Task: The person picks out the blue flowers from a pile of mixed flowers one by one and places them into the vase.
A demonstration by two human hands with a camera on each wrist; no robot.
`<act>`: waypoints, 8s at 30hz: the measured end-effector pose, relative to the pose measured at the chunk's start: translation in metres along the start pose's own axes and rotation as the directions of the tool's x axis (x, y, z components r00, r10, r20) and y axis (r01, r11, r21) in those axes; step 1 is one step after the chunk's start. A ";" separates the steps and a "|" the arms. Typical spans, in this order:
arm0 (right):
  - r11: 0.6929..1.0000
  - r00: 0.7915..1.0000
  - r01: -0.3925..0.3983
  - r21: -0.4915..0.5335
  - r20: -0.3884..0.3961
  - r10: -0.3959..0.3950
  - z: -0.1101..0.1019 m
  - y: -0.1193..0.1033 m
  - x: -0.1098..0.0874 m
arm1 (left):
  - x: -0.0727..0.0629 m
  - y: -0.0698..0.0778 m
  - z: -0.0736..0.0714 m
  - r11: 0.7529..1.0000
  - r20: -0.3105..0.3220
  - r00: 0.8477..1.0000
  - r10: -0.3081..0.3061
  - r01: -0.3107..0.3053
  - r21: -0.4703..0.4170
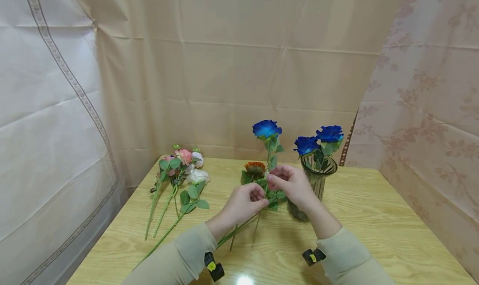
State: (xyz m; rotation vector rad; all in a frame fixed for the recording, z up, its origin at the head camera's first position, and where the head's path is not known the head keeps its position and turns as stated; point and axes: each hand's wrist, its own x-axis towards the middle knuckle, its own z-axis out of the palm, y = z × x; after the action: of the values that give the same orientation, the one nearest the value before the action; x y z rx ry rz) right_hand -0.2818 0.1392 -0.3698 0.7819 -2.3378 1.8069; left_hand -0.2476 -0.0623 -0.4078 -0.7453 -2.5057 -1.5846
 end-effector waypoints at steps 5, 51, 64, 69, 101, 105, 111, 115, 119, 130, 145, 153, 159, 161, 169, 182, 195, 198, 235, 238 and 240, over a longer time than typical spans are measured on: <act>0.999 0.998 0.048 0.016 -0.049 -0.048 -0.002 -0.013 0.000 | 0.001 0.002 -0.003 0.999 -0.037 0.999 0.040 -0.040 0.016; 0.937 0.860 0.311 0.161 -0.467 -0.206 -0.131 -0.090 -0.001 | 0.042 0.026 -0.002 0.982 -0.158 0.973 0.166 -0.177 -0.060; 0.910 0.840 0.308 0.278 -0.528 -0.123 -0.166 -0.100 -0.005 | 0.057 0.031 0.008 0.979 -0.133 0.972 0.192 -0.199 -0.035; 0.906 0.834 0.305 0.293 -0.542 -0.105 -0.177 -0.108 -0.004 | 0.065 0.039 0.008 0.971 -0.136 0.963 0.233 -0.238 -0.019; 0.962 0.843 0.161 0.222 -0.538 -0.017 -0.192 -0.091 -0.005 | 0.081 0.049 0.015 0.979 -0.094 0.975 0.202 -0.200 0.025; 0.961 0.848 0.158 0.228 -0.530 -0.014 -0.188 -0.083 -0.007 | 0.080 0.047 0.018 0.982 -0.089 0.978 0.190 -0.189 0.026; 0.967 0.859 0.130 0.219 -0.512 0.001 -0.184 -0.073 -0.010 | 0.078 0.045 0.021 0.984 -0.076 0.981 0.178 -0.177 0.018; 0.972 0.862 0.105 0.209 -0.506 0.015 -0.181 -0.067 -0.013 | 0.077 0.043 0.023 0.986 -0.065 0.984 0.167 -0.166 0.025; 0.975 0.865 0.100 0.199 -0.502 0.014 -0.177 -0.061 -0.016 | 0.076 0.040 0.025 0.987 -0.055 0.986 0.159 -0.158 0.021; 0.999 0.885 0.034 0.027 -0.464 -0.018 -0.165 -0.040 -0.023 | 0.071 0.035 0.031 0.988 -0.046 0.987 0.156 -0.155 0.029; 0.925 0.912 -0.086 -0.369 -0.403 -0.076 -0.146 -0.015 -0.033 | 0.058 0.018 0.036 0.993 -0.017 0.994 0.108 -0.107 0.041; 0.900 0.941 -0.071 -0.431 -0.328 -0.083 -0.138 -0.005 -0.037 | 0.050 0.014 0.034 0.991 0.021 0.993 0.117 -0.118 0.061; 0.891 0.949 -0.078 -0.447 -0.307 -0.071 -0.133 -0.003 -0.037 | 0.049 0.012 0.032 0.986 0.026 0.992 0.125 -0.127 0.104; 0.887 0.949 -0.076 -0.455 -0.306 -0.075 -0.133 -0.004 -0.038 | 0.048 0.012 0.032 0.985 0.029 0.992 0.127 -0.129 0.112; 0.875 0.939 -0.097 -0.474 -0.334 -0.077 -0.134 -0.006 -0.042 | 0.047 0.013 0.032 0.992 0.029 0.996 0.090 -0.092 0.088; 0.908 0.914 -0.072 -0.413 -0.392 -0.106 -0.143 -0.022 -0.051 | 0.048 0.016 0.026 0.990 0.005 0.993 0.116 -0.116 0.079; 0.932 0.907 -0.081 -0.353 -0.413 -0.078 -0.157 -0.051 -0.061 | 0.049 0.036 0.014 0.985 -0.009 0.988 0.156 -0.155 0.072; 0.928 0.907 -0.076 -0.364 -0.412 -0.088 -0.159 -0.052 -0.061 | 0.048 0.040 0.012 0.983 -0.009 0.986 0.167 -0.165 0.084; 0.887 0.822 -0.314 -0.339 -0.564 0.076 -0.138 -0.030 -0.011 | 0.049 0.031 0.022 0.987 0.019 0.989 0.150 -0.150 0.052; 0.904 0.808 -0.303 -0.301 -0.584 0.076 -0.139 -0.029 -0.010 | 0.049 0.031 0.021 0.987 0.018 0.989 0.146 -0.147 0.059; 0.910 0.795 -0.295 -0.291 -0.604 0.065 -0.141 -0.030 -0.010 | 0.049 0.032 0.020 0.987 0.016 0.989 0.147 -0.147 0.060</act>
State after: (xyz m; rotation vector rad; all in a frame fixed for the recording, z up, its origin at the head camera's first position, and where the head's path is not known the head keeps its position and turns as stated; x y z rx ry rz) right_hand -0.2929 0.2675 -0.3048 -0.0686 -2.2508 1.3150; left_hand -0.2731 -0.0162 -0.3749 -0.9100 -2.4315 -1.4531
